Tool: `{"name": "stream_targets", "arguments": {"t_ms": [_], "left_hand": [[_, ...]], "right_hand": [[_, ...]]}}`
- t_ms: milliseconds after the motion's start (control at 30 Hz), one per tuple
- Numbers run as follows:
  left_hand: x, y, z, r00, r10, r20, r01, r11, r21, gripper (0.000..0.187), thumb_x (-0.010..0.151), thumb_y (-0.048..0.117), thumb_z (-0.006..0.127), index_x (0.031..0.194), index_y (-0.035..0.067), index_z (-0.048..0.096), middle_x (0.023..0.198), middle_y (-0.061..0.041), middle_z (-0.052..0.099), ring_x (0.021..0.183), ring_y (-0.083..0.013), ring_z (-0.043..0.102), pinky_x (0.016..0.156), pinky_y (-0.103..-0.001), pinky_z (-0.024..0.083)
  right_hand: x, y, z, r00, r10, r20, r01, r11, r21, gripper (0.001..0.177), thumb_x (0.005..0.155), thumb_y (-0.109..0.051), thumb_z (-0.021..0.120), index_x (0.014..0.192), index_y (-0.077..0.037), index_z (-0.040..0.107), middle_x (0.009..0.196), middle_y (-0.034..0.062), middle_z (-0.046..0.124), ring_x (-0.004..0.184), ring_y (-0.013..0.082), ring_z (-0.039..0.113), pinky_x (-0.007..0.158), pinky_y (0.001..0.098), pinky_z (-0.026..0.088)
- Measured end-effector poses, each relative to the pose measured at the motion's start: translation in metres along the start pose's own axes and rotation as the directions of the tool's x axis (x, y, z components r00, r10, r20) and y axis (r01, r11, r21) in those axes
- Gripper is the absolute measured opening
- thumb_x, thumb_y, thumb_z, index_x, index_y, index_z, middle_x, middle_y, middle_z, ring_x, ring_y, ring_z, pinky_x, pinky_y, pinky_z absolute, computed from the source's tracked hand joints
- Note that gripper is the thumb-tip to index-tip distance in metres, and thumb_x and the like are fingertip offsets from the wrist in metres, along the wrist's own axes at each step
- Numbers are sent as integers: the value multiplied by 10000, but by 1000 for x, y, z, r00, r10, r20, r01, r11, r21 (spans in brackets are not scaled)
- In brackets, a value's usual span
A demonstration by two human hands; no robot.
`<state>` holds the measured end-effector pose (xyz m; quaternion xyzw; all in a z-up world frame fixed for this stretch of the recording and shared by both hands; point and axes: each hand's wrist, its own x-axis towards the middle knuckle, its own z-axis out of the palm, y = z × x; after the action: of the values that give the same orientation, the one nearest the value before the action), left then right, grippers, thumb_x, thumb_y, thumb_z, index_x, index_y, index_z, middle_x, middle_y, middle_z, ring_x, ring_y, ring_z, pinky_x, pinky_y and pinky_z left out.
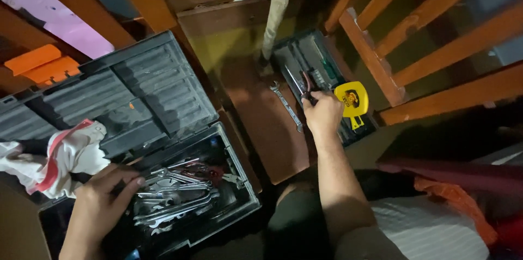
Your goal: The person sits on the floor and selects tools from an open toolbox. They pick up a pair of pliers, a hammer, and two screwdrivers, inspect each briefly, and place them on a wooden surface beside the toolbox.
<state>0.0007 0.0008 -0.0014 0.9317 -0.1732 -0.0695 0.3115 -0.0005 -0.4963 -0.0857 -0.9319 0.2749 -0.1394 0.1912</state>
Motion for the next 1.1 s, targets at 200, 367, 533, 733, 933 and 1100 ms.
{"name": "stream_targets", "arguments": {"t_ms": [200, 367, 533, 733, 933, 1100], "left_hand": [[0, 1, 0, 1000, 25, -12, -25, 999, -25, 130, 880, 192, 741, 924, 76, 778, 967, -26, 770, 896, -149, 747, 824, -278, 565], [-1, 2, -1, 999, 42, -21, -43, 998, -36, 123, 887, 191, 734, 914, 77, 772, 960, -23, 761, 890, -150, 733, 835, -276, 548], [0, 1, -2, 997, 71, -8, -71, 998, 2, 157, 882, 208, 739, 960, 75, 770, 953, -36, 756, 864, -179, 736, 760, -313, 568], [-1, 7, -5, 1000, -1, 19, 1, 1000, -21, 168, 888, 211, 729, 970, 77, 788, 967, -28, 769, 893, -171, 744, 773, -307, 568], [-1, 5, -5, 998, 59, 17, -59, 998, -27, 138, 895, 177, 721, 980, 81, 771, 972, -40, 757, 887, -192, 735, 768, -328, 563], [-3, 1, -3, 998, 67, 5, -67, 997, -27, 133, 893, 182, 727, 974, 84, 767, 1017, -35, 760, 948, -200, 734, 818, -336, 559]], "right_hand": [[-5, -3, 3, 990, -127, -60, 132, 988, 85, 270, 848, -219, 845, 1060, -56, 807, 996, 121, 781, 918, 281, 719, 812, 444, 540], [-7, -8, 9, 976, -168, -137, 185, 975, 123, 299, 846, -252, 854, 1065, -54, 808, 917, 114, 761, 822, 297, 672, 777, 483, 473], [-10, -14, 9, 914, -299, -275, 345, 928, 140, 246, 822, -201, 861, 1005, -46, 803, 864, 102, 748, 829, 283, 683, 798, 473, 499], [-17, -33, -3, 857, -374, -354, 452, 876, 168, 255, 881, -233, 820, 1044, -39, 789, 947, 116, 760, 911, 316, 708, 847, 488, 495], [-34, -66, -22, 881, -395, -262, 455, 859, 235, 304, 907, -260, 793, 1116, -40, 775, 1041, 113, 778, 953, 268, 721, 902, 428, 503], [-44, -83, -25, 815, -491, -308, 566, 789, 240, 271, 904, -211, 798, 1119, -48, 764, 1065, 110, 764, 967, 283, 711, 902, 438, 497]]}}
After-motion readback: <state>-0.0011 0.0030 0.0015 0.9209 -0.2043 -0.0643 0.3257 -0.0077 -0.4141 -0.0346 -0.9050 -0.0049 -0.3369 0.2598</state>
